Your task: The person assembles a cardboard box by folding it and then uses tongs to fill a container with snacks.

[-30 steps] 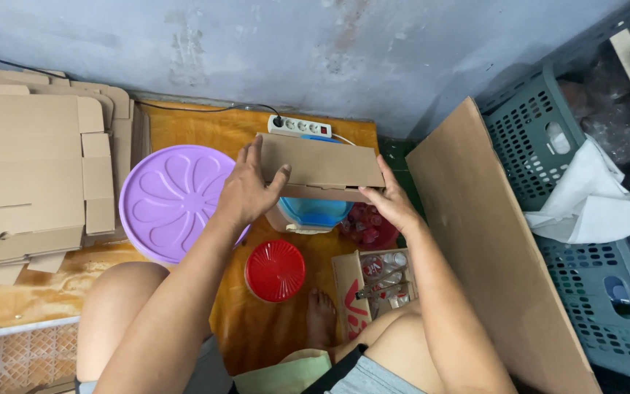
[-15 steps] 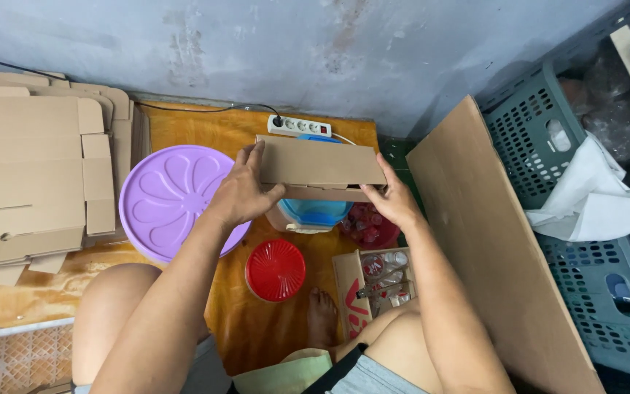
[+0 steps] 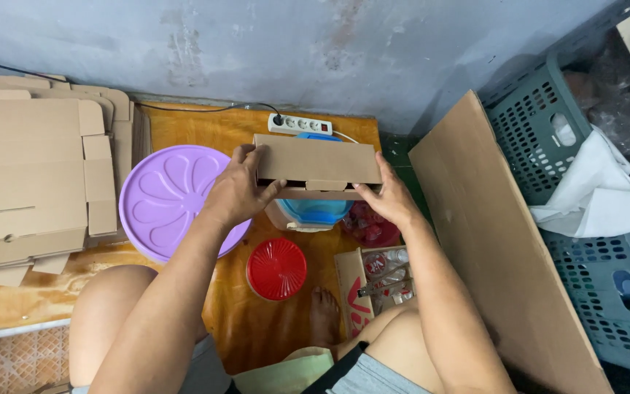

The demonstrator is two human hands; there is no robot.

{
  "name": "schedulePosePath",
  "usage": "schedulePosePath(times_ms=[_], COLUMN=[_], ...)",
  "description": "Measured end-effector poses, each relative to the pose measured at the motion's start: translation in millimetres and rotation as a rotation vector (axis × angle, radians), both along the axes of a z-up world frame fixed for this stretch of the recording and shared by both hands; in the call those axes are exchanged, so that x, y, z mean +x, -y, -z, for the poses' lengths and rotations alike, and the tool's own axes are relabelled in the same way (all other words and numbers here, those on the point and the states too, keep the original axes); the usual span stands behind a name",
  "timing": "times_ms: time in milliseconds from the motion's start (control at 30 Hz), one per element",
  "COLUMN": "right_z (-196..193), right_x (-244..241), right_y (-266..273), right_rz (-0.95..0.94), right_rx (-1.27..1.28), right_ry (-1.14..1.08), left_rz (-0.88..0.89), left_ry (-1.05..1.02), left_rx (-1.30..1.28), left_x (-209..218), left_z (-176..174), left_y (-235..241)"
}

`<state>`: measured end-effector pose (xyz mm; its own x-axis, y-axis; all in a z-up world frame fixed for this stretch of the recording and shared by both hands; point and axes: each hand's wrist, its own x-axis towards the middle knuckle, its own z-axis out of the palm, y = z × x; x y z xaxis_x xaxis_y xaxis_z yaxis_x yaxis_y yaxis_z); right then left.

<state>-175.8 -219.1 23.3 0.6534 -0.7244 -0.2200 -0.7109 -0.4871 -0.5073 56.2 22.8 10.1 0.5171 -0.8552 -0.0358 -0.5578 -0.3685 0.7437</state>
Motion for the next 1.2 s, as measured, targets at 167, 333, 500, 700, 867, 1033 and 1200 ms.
schedulePosePath(times_ms=[167,333,500,700,867,1033,1200], right_z=[-18.0,-10.7,-12.7,-32.2,-18.1,-3.5,-7.1], right_x=[6.0,2.2,-0.9,10.5,8.7,4.7,-6.7], right_y=[-15.5,-7.4,-8.3,-30.0,-13.3,1.4,7.0], right_rz=[0.007,0.092,0.242,0.235,0.25,0.261,0.186], right_rx=[-0.003,0.018,-0.006,0.04,0.042,0.073,0.124], right_ry=[0.015,0.129,0.162,0.238,0.224,0.219,0.141], left_rz=[-0.056,-0.148,-0.221,-0.293,-0.318,-0.307,-0.233], left_ry=[0.04,0.015,0.035,0.072,0.047,0.023,-0.086], left_rx=[-0.009,-0.032,-0.002,-0.034,-0.048,-0.034,-0.139], left_x=[-8.0,-10.7,-6.8,-8.7,-8.1,-7.0,-11.0], left_z=[-8.7,-5.1,19.8,10.3,8.9,8.0,-10.0], left_y=[-3.5,5.1,16.5,15.2,12.8,13.4,7.9])
